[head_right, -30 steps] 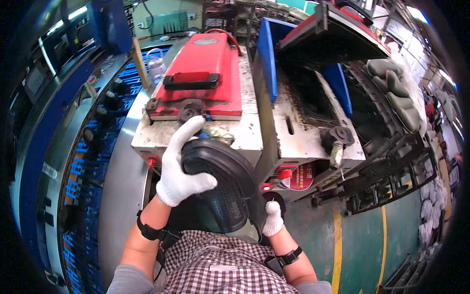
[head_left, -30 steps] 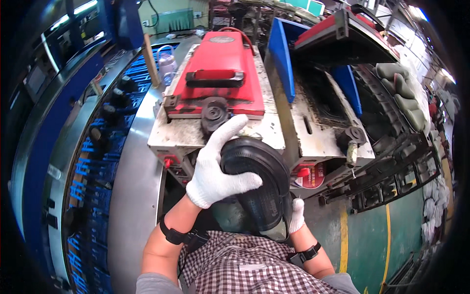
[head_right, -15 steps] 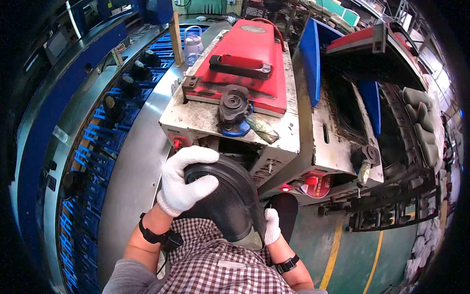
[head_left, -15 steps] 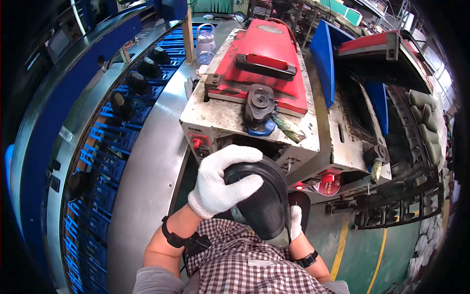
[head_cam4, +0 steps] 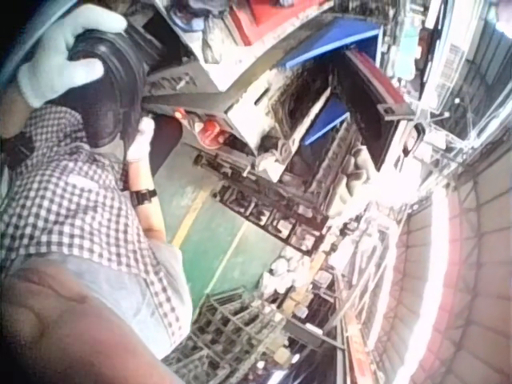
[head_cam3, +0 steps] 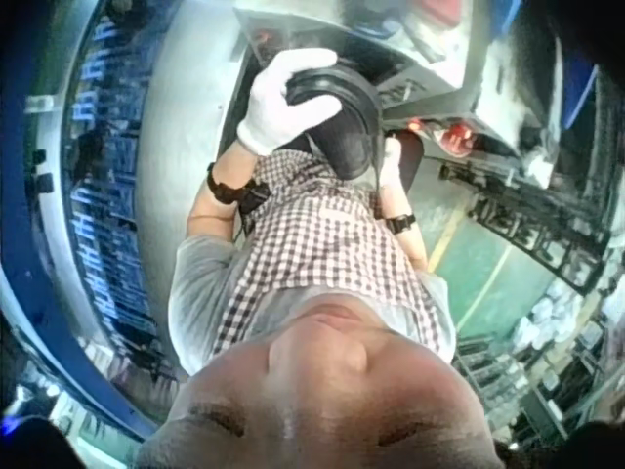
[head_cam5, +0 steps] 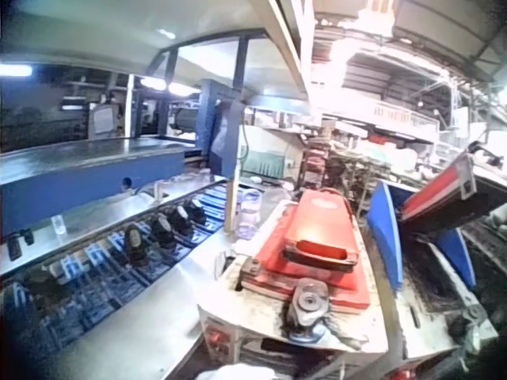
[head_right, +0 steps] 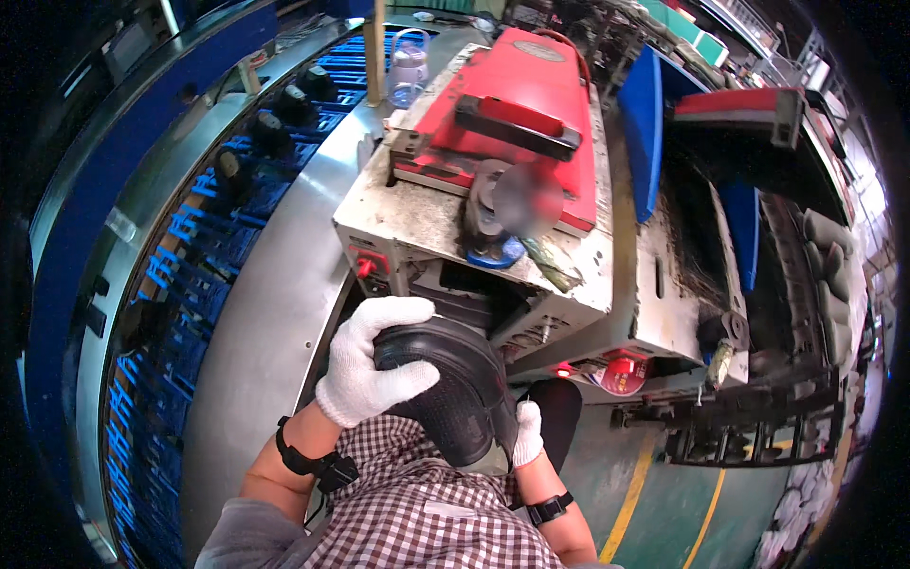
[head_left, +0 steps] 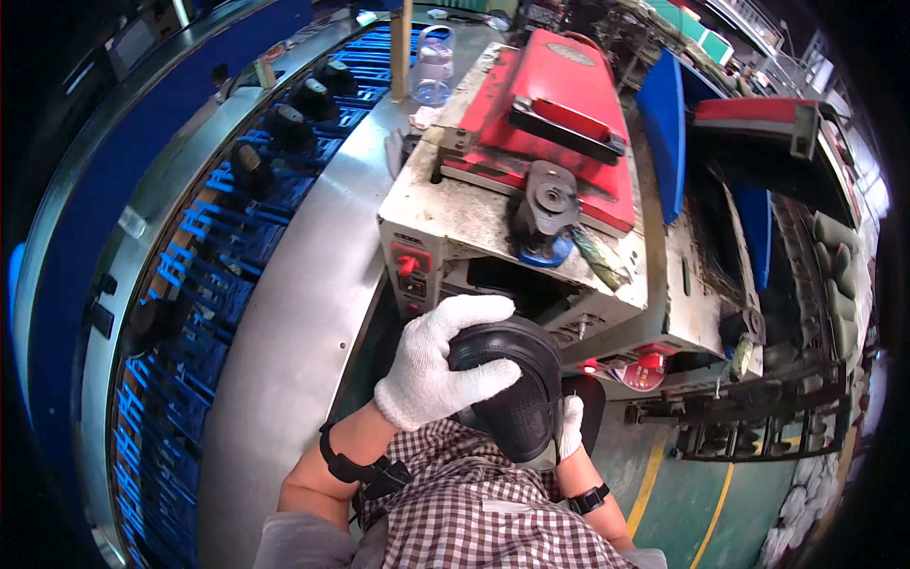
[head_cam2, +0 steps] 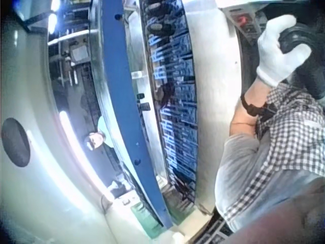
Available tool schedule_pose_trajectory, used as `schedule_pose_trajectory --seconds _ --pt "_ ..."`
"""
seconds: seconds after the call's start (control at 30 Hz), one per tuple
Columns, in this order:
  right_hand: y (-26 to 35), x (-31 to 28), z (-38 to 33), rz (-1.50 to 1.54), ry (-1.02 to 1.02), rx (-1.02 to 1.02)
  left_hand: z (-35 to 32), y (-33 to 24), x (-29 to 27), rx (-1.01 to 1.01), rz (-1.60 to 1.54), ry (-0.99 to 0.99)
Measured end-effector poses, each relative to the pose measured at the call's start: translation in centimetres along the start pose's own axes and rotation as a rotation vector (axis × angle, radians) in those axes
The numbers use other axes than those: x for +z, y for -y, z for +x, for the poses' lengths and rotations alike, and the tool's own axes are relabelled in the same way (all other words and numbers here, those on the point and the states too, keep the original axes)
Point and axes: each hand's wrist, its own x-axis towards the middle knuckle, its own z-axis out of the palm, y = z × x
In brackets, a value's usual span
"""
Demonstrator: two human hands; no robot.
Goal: Operating a specialized pressing machine to attach soles to shoe uppers in a factory.
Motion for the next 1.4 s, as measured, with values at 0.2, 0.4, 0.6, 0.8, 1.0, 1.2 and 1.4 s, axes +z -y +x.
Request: schedule_pose_trajectory --seconds 0.2,0.4,0.6,0.8,1.0,1.2,1.4 --pt "0.9 7.7 1.0 0.144 0.11 0.247 -0.2 3.5 -2.9 0.043 -0.071 -0.525" --pt "-2.7 21.2 6.2 -0.555 0.405 0.064 -6.6 4.1 -2.8 -0.109 -0.713 -0.363" --pt "-3.3 23.4 9.1 -1.234 0.569 0.093 -6.9 4.8 -12.4 -0.495 -0.922 -0.815" --pt "-0.9 20.1 7.3 -1.22 0.473 -0.008 1.0 10.4 -28.7 -0.444 -0.351 -1.098" --pt "0.2 15.4 7.1 -1.123 0.23 -0.014 7.0 15.6 -40.5 -0.5 0.402 -1.319" --pt "-0.5 15.2 7.3 -1.089 0.176 -0.026 7.2 15.9 -41.5 -0.857 0.643 -1.239" --pt "0.1 13.2 7.1 -1.065 0.092 -0.081 0.7 11.7 -38.5 -0.319 1.374 -1.51"
